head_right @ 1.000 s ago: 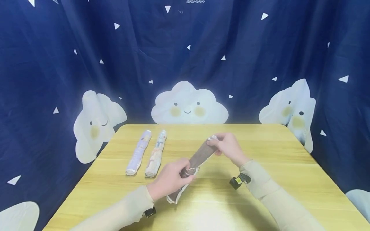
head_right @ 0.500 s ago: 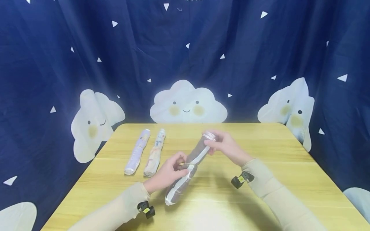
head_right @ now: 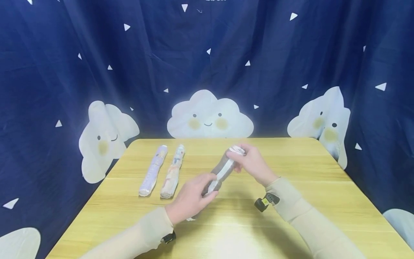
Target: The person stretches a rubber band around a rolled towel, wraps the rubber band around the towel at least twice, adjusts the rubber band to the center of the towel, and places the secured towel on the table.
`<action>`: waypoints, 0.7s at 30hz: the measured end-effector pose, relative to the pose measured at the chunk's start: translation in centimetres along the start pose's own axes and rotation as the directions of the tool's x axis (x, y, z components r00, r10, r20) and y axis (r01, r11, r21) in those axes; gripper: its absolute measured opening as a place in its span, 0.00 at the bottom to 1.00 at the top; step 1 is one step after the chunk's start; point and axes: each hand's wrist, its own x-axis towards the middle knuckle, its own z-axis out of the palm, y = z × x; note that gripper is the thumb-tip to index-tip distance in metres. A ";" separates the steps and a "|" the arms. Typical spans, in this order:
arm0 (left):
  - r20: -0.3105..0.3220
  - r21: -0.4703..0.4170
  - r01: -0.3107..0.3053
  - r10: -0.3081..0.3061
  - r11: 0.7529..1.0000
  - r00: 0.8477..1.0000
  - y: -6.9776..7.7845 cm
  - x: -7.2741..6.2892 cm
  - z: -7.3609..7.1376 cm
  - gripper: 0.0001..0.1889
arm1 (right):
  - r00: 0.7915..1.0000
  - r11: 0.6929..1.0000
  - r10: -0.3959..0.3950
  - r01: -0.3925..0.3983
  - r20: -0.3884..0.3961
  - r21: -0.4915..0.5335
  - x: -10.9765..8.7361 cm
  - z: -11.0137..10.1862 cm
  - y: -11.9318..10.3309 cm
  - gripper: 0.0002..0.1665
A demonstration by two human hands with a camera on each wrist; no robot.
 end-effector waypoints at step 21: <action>0.107 0.316 -0.147 0.118 0.937 0.987 0.8 0.4 0.2 0.11 | 0.995 0.995 0.076 -0.079 -0.059 -0.064 0.2 1.5 -0.2 0.18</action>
